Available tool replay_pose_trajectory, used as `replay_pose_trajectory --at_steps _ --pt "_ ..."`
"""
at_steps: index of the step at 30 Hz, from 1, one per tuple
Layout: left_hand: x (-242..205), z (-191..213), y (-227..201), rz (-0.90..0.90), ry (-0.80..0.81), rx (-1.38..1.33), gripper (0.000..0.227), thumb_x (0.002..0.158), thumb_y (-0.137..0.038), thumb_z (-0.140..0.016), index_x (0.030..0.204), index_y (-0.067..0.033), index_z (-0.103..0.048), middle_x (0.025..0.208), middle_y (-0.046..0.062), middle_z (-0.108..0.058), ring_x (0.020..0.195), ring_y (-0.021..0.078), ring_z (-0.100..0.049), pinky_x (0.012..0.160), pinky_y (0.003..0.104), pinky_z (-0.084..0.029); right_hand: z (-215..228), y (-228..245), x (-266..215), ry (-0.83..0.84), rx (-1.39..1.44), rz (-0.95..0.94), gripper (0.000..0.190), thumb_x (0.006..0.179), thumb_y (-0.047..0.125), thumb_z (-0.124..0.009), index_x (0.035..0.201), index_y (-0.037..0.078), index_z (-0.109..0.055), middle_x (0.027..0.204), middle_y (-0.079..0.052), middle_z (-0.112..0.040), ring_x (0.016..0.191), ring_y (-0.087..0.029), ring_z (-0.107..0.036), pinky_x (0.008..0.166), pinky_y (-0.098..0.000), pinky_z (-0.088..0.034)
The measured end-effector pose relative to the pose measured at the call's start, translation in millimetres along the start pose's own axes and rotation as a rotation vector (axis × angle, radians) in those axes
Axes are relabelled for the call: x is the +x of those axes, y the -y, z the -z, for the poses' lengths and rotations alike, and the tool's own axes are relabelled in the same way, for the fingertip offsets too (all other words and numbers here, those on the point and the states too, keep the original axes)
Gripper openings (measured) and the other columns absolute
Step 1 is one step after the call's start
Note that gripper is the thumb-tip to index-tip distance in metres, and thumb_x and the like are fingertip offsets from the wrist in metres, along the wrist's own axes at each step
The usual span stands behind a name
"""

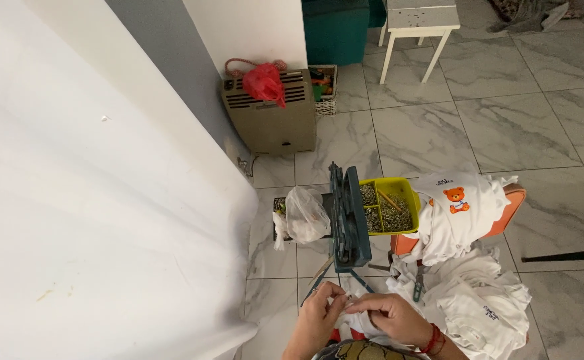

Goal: Attaching small metal fasteners to white t-shirts using a manual press machine.

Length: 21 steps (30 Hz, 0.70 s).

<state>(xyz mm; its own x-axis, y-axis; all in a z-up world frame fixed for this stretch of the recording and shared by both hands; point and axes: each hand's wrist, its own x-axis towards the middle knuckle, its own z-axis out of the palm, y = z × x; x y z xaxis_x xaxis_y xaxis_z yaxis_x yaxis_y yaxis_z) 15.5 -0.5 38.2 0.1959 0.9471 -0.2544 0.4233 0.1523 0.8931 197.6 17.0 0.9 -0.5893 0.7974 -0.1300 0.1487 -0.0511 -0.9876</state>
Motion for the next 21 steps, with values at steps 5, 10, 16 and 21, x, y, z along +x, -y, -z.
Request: replay_pose_trajectory --at_steps 5,10,16,21 --pt "-3.1 4.1 -11.7 -0.050 -0.026 -0.046 0.011 0.086 -0.016 -0.048 0.079 -0.0075 -0.050 0.074 0.002 -0.053 0.058 0.0126 -0.041 0.053 0.026 -0.033 -0.8 5.4 0.0 -0.046 -0.047 0.189 0.032 0.066 -0.009 -0.050 0.085 0.007 -0.071 0.088 -0.005 -0.067 0.079 -0.017 -0.064 0.070 -0.0266 -0.048" --pt "-16.8 8.1 -14.7 -0.098 -0.055 -0.087 0.014 0.088 -0.016 -0.046 0.080 -0.0060 -0.050 0.071 0.004 -0.051 0.058 0.0139 -0.042 0.053 0.027 -0.031 -14.4 16.9 -0.7 -0.171 -0.228 0.351 0.028 0.063 -0.011 -0.050 0.079 0.006 -0.067 0.083 -0.005 -0.059 0.077 -0.017 -0.058 0.071 -0.0267 -0.049" --pt "-17.3 2.7 -11.4 -0.266 -0.271 -0.123 0.005 0.082 -0.010 -0.058 0.083 -0.0053 -0.060 0.069 0.009 -0.054 0.046 0.0181 -0.046 0.045 0.028 -0.038 -26.6 5.2 -1.5 -0.418 -0.091 0.092 0.018 0.074 -0.002 -0.055 0.087 0.004 -0.067 0.071 -0.007 -0.066 0.058 -0.009 -0.054 0.054 -0.0259 -0.047" --pt "-19.7 -2.4 -5.8 -0.330 -0.295 -0.088 0.004 0.081 -0.012 -0.059 0.084 -0.0100 -0.063 0.071 0.008 -0.057 0.049 0.0220 -0.049 0.046 0.029 -0.040 -28.8 15.9 -0.1 -0.392 -0.074 0.059 0.019 0.074 0.000 -0.059 0.092 0.001 -0.065 0.070 -0.012 -0.065 0.062 -0.010 -0.052 0.057 -0.0291 -0.048"
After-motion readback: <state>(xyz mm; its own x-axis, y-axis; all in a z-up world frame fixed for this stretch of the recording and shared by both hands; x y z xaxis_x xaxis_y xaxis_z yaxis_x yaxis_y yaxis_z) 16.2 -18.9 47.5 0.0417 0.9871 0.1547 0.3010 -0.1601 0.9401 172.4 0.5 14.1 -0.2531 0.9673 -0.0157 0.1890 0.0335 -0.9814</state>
